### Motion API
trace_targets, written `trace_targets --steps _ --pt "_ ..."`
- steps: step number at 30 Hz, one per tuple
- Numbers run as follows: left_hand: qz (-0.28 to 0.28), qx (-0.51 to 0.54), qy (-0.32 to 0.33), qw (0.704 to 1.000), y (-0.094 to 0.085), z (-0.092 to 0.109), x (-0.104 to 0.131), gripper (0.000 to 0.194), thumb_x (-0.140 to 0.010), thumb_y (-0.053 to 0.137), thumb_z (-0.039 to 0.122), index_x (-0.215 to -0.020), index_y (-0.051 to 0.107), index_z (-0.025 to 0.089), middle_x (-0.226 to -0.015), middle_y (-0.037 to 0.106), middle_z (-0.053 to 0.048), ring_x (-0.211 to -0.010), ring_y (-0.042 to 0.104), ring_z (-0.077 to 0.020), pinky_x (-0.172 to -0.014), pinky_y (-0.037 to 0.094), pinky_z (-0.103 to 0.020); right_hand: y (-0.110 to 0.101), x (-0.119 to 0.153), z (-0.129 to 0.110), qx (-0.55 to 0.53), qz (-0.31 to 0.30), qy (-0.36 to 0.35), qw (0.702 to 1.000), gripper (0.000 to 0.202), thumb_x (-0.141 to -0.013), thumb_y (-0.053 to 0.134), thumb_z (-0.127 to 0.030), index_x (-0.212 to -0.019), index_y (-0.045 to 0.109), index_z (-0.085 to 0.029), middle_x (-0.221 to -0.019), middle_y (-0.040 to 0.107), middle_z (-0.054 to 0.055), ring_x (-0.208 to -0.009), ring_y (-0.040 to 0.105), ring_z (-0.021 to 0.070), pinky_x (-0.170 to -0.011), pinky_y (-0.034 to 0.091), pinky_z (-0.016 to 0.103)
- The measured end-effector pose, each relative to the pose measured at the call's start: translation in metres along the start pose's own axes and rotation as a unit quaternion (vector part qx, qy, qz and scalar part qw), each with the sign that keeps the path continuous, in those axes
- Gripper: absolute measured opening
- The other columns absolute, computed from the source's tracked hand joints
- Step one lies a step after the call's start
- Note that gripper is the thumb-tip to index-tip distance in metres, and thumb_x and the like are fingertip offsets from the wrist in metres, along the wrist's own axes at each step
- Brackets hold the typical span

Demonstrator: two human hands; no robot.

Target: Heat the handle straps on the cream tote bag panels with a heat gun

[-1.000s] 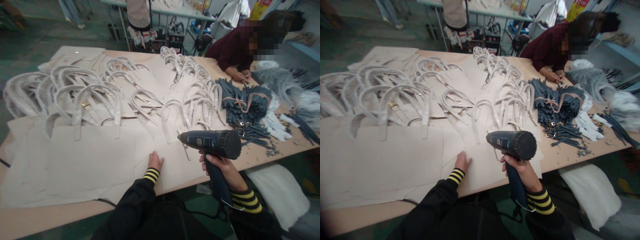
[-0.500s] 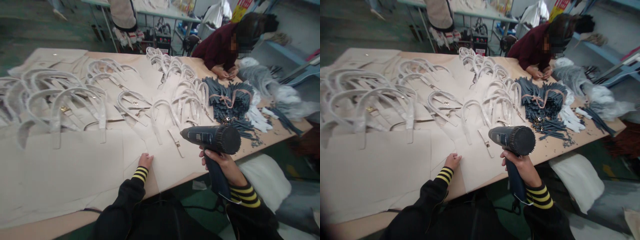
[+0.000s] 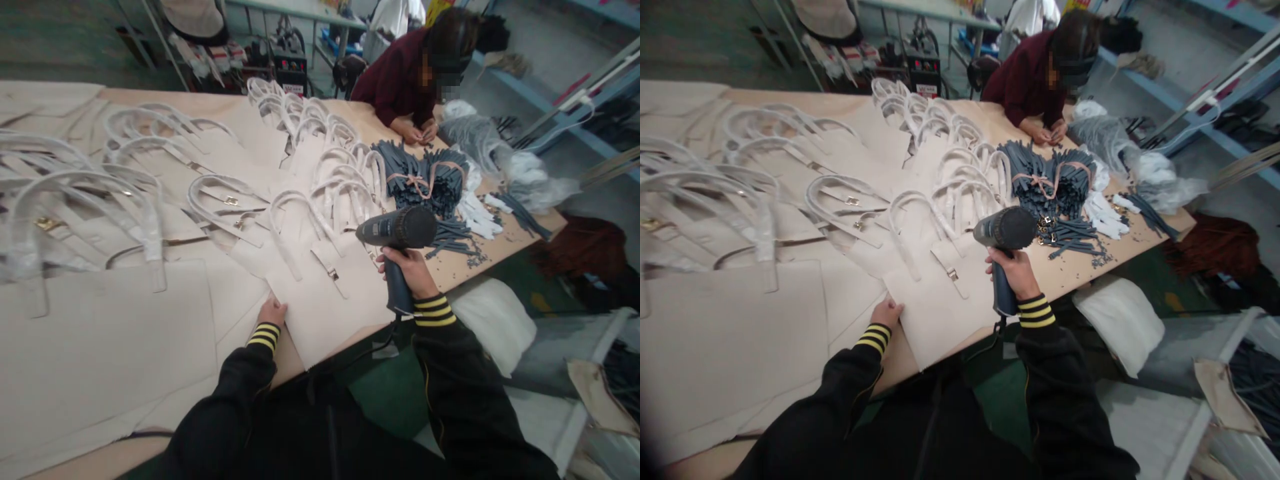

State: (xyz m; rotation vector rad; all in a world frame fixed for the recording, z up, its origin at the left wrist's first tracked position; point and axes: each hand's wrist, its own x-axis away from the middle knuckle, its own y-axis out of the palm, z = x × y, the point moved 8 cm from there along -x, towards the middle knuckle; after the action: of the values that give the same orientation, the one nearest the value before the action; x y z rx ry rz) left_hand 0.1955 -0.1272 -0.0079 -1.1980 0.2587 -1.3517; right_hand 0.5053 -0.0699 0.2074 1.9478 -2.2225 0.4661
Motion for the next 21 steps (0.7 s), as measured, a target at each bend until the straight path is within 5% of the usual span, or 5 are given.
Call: trace_targets --steps 4,9,14,18,21 --pt "0.044 0.074 0.026 0.996 -0.004 -0.001 0.006 0.014 -0.068 0.049 0.027 -0.060 0.041 0.020 -0.057 0.049 0.002 -0.060 0.051 -0.0140 -0.061 0.042 -0.024 -0.039 0.029 0.005 0.058 0.006 0.037 0.998 0.027 -0.065 0.073 -0.034 -0.073 0.061 -0.012 -0.067 0.062 0.006 -0.050 0.057 0.0150 -0.038 0.047 0.021" --pt "0.024 0.152 -0.001 0.988 0.009 -0.013 0.007 0.007 -0.068 0.050 0.024 -0.067 0.047 0.018 -0.058 0.051 0.001 -0.060 0.051 -0.0131 -0.059 0.045 -0.024 -0.078 0.117 0.047 0.142 -0.093 0.154 0.973 0.035 -0.077 0.064 -0.041 -0.098 0.060 -0.014 -0.083 0.063 0.009 -0.064 0.059 0.0188 -0.053 0.051 0.028" --pt "0.001 0.220 -0.036 0.975 0.019 -0.018 0.008 0.010 -0.070 0.051 0.021 -0.077 0.053 0.015 -0.059 0.053 0.001 -0.059 0.054 -0.0122 -0.056 0.048 -0.024 -0.035 0.180 0.077 0.126 -0.297 0.197 0.926 0.034 -0.086 0.051 -0.044 -0.095 0.061 -0.013 -0.073 0.061 0.007 -0.065 0.056 0.0195 -0.062 0.047 0.033" --pt "-0.004 0.250 -0.059 0.966 0.021 -0.018 0.011 0.012 -0.071 0.051 0.020 -0.081 0.054 0.014 -0.058 0.053 0.001 -0.055 0.054 -0.0120 -0.053 0.049 -0.025 0.008 0.191 0.078 0.140 -0.408 0.148 0.890 0.036 -0.085 0.051 -0.046 -0.080 0.065 -0.013 -0.071 0.061 0.006 -0.066 0.056 0.0188 -0.067 0.045 0.031" --pt "-0.001 0.260 -0.063 0.963 0.020 -0.017 0.013 0.011 -0.071 0.052 0.019 -0.081 0.054 0.014 -0.058 0.053 0.001 -0.054 0.054 -0.0118 -0.053 0.049 -0.025 0.011 0.194 0.082 0.170 -0.444 0.138 0.869 0.040 -0.085 0.050 -0.047 -0.069 0.064 -0.013 -0.067 0.062 0.006 -0.065 0.056 0.0181 -0.071 0.043 0.031"
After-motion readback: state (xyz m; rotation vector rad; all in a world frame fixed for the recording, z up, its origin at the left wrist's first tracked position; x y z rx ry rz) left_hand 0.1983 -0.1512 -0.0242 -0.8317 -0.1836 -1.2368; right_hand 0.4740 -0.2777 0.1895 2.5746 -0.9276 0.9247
